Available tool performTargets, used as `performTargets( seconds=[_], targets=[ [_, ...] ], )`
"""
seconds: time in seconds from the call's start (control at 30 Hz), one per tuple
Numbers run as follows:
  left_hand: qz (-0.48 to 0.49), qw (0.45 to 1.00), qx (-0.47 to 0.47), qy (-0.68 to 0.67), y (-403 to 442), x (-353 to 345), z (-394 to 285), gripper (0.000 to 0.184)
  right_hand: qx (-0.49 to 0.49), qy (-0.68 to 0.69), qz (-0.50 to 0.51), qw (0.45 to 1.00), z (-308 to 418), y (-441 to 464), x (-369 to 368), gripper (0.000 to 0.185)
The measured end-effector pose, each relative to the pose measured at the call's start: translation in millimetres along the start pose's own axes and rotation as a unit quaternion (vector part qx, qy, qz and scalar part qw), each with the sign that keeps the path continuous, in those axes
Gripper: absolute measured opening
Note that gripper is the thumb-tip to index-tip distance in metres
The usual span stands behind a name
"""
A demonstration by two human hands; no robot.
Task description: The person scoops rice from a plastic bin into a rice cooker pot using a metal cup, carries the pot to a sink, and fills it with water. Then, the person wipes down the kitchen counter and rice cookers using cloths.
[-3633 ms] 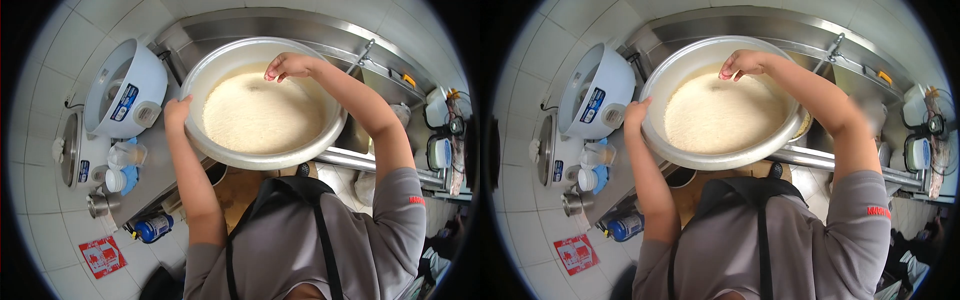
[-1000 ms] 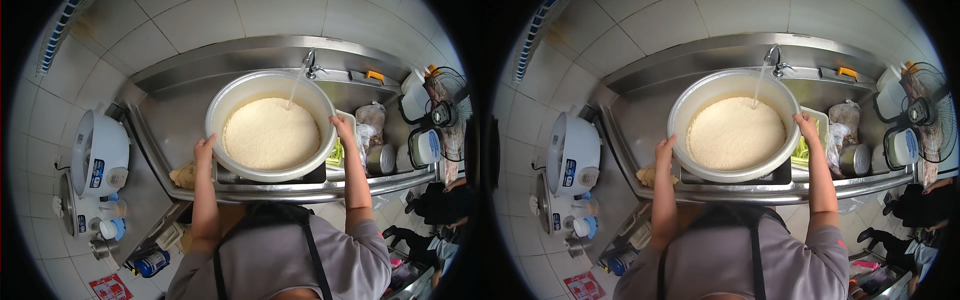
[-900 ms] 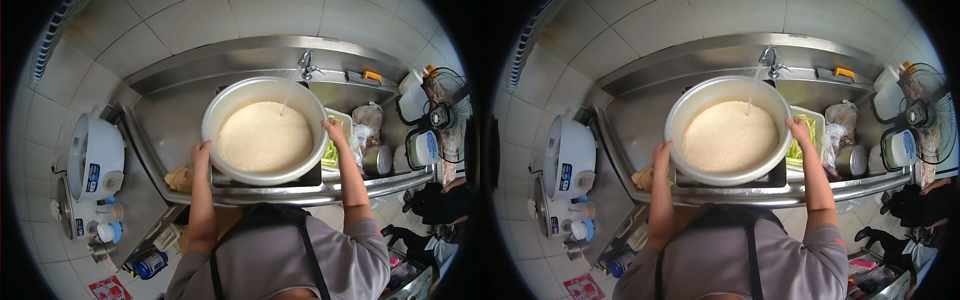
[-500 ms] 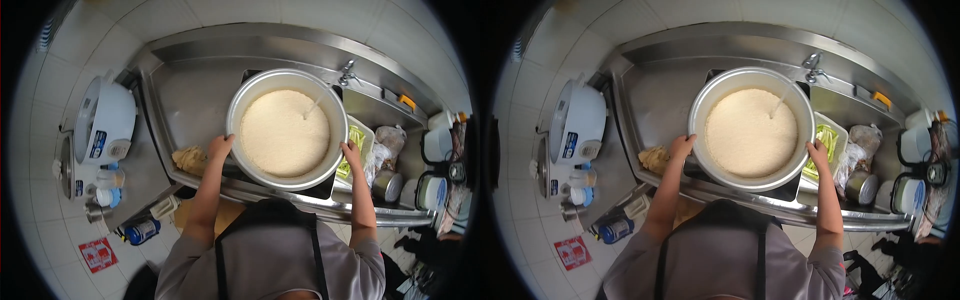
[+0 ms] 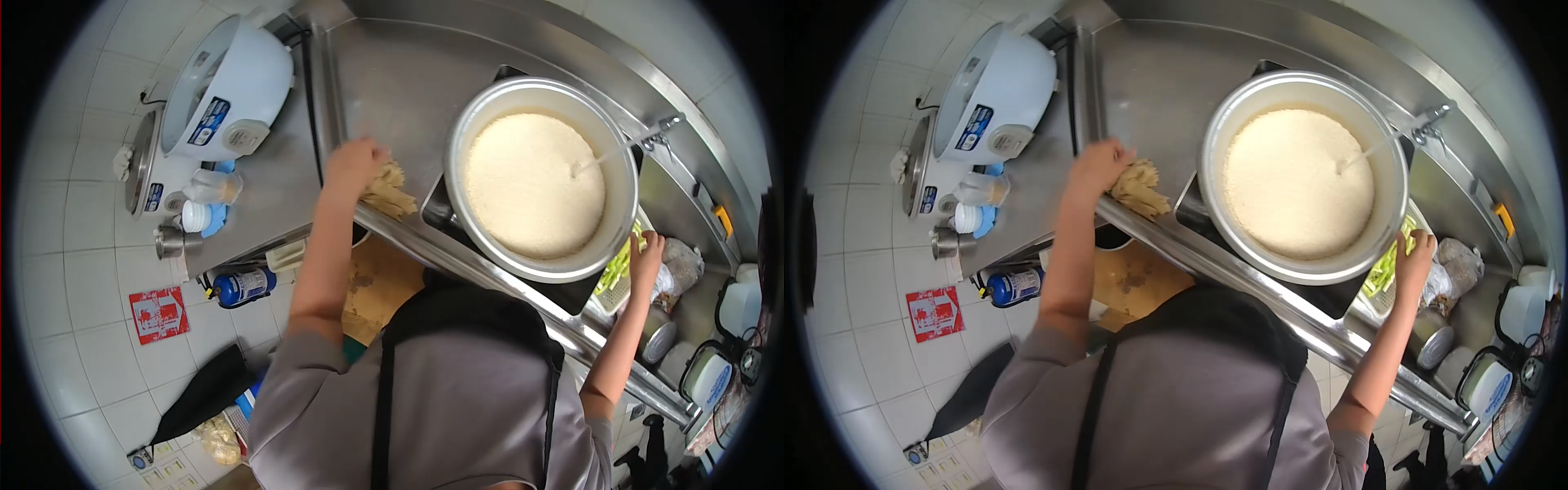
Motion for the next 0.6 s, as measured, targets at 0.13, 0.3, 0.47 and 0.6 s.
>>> performTargets(
  seconds=[0.13, 0.3, 0.47, 0.6],
  targets=[
    [0.187, 0.974, 0.052, -0.119, -93.1, -64.3, 56.2, 0.039, -0.004, 0.184, 0.1, 0.978, 97.0, -0.3, -14.1, 0.01],
    [0.303, 0.912, 0.128, -0.247, -167.6, -119.4, 102.9, 0.039, 0.347, 0.279, 0.214, 0.869, 361.3, -39.9, -62.2, 0.019],
    [0.185, 0.931, 0.198, -0.244, -227.5, -171.9, 200.6, 0.036, 0.448, 0.222, 0.253, 0.829, 498.3, -88.8, -174.6, 0.029],
    [0.126, 0.902, 0.299, -0.284, -301.8, -173.4, 263.5, 0.035, 0.437, 0.096, 0.186, 0.875, 511.2, -85.5, -270.0, 0.035]
  ],
)
Point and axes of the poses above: each hand's wrist, its own y-axis towards the middle knuckle, its own x-axis out of the back of the hand, z = x × y, the point moved 7 cm from there along y, towards the middle knuckle
